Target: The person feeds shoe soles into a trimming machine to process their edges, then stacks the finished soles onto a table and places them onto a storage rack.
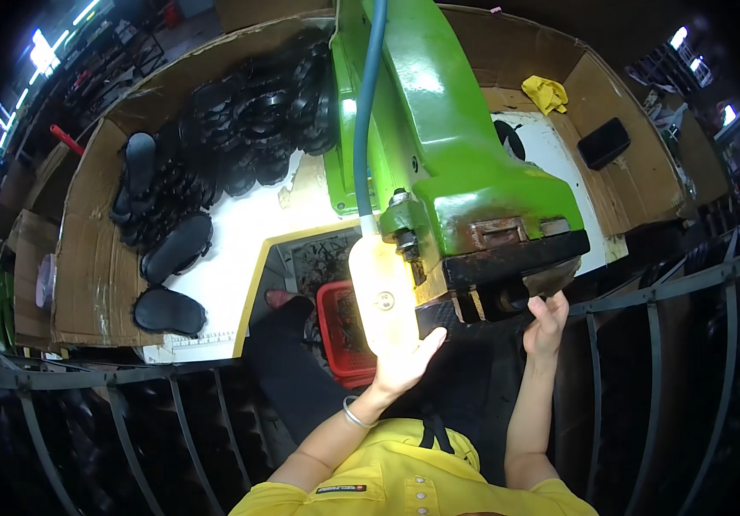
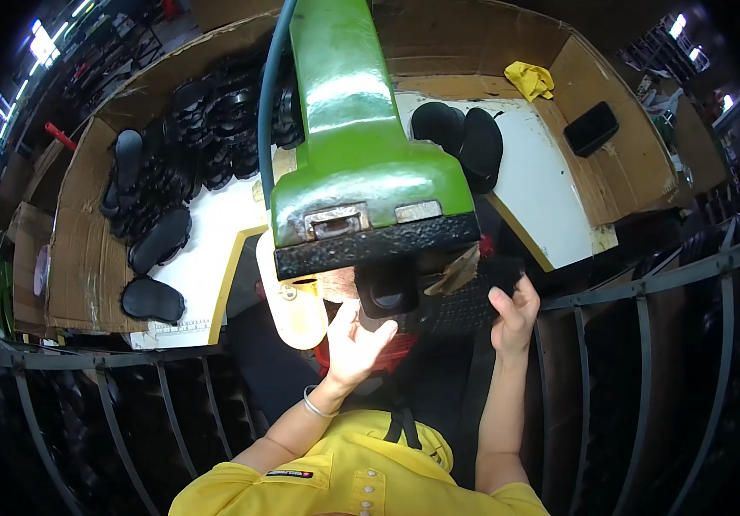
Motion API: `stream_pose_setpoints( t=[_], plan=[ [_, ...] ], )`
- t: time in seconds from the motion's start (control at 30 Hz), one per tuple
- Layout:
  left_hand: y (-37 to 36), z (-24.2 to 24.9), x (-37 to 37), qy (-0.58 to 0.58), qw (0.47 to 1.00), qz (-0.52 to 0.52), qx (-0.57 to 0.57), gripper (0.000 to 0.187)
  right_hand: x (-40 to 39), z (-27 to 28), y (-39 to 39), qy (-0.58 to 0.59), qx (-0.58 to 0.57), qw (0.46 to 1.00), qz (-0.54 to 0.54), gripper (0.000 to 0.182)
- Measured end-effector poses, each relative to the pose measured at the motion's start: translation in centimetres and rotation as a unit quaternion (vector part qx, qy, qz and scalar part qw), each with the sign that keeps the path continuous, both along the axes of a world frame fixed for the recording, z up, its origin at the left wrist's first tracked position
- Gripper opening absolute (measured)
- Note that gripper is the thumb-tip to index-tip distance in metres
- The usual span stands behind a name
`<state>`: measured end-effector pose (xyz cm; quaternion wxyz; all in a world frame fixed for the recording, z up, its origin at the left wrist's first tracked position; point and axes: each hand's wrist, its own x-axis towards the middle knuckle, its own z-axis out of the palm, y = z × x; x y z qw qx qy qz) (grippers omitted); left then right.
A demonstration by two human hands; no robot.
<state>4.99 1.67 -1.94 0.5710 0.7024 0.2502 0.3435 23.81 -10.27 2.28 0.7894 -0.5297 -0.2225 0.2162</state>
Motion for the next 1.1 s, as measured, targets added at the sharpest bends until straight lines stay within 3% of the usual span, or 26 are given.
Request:
stream_pose_setpoints(
  t=[0.17, 0.2, 0.23, 0.33, 0.53, 0.57, 0.6, 0.73, 0.87, 0.93, 1.03, 1.1],
  plan=[
    [0.2, -0.9, -1.4, -0.081, 0.991, 0.01, -0.101, 0.044, 0.4, -0.2, 2.4, 0.033, 0.043, 0.998, 0.04, 0.033],
    [0.7, -0.2, -1.8, -0.109, 0.99, 0.02, -0.084, 0.048, -0.1, -0.3, 3.0, 0.04, 0.055, 0.997, 0.04, 0.032],
    [1.7, 2.2, -2.0, -0.089, 0.994, 0.064, 0.018, 0.034, -0.6, -0.2, 3.4, 0.036, 0.052, 0.996, 0.057, 0.031],
    [3.7, 3.5, -3.4, -0.115, 0.99, 0.066, -0.043, 0.016, -2.0, -1.9, 3.8, 0.082, 0.024, 0.994, 0.074, 0.035],
    [6.2, 2.2, -7.0, -0.176, 0.956, 0.086, -0.218, 0.022, -5.6, -3.7, 4.6, -0.016, 0.006, 0.984, 0.178, 0.045],
    [6.4, 1.8, -7.5, -0.182, 0.947, 0.096, -0.246, 0.021, -6.3, -3.8, 5.0, 0.009, -0.012, 0.987, 0.161, 0.049],
    [6.5, 1.3, -8.1, -0.187, 0.938, 0.104, -0.272, 0.02, -7.3, -2.3, 6.1, 0.051, 0.003, 0.989, 0.138, 0.036],
    [5.8, -1.9, -10.6, -0.177, 0.919, 0.061, -0.347, 0.016, -8.1, -1.6, 6.9, -0.025, -0.06, 0.989, 0.13, 0.04],
    [5.1, -2.0, -9.7, 0.038, 0.985, -0.113, -0.123, 0.022, -7.8, -1.7, 7.1, -0.07, -0.062, 0.989, 0.118, 0.036],
    [3.9, 2.5, -5.7, 0.059, 0.991, -0.086, 0.081, 0.026, -8.2, -2.0, 7.1, -0.053, -0.046, 0.992, 0.104, 0.035],
    [2.6, 0.5, -1.9, -0.019, 0.998, -0.043, -0.043, 0.019, -9.4, -3.5, 6.6, -0.037, -0.015, 0.998, 0.038, 0.039],
    [2.2, -1.6, -0.8, -0.074, 0.994, -0.049, -0.06, 0.021, -9.5, -4.8, 5.1, -0.066, -0.04, 0.996, 0.045, 0.041]
  ],
)
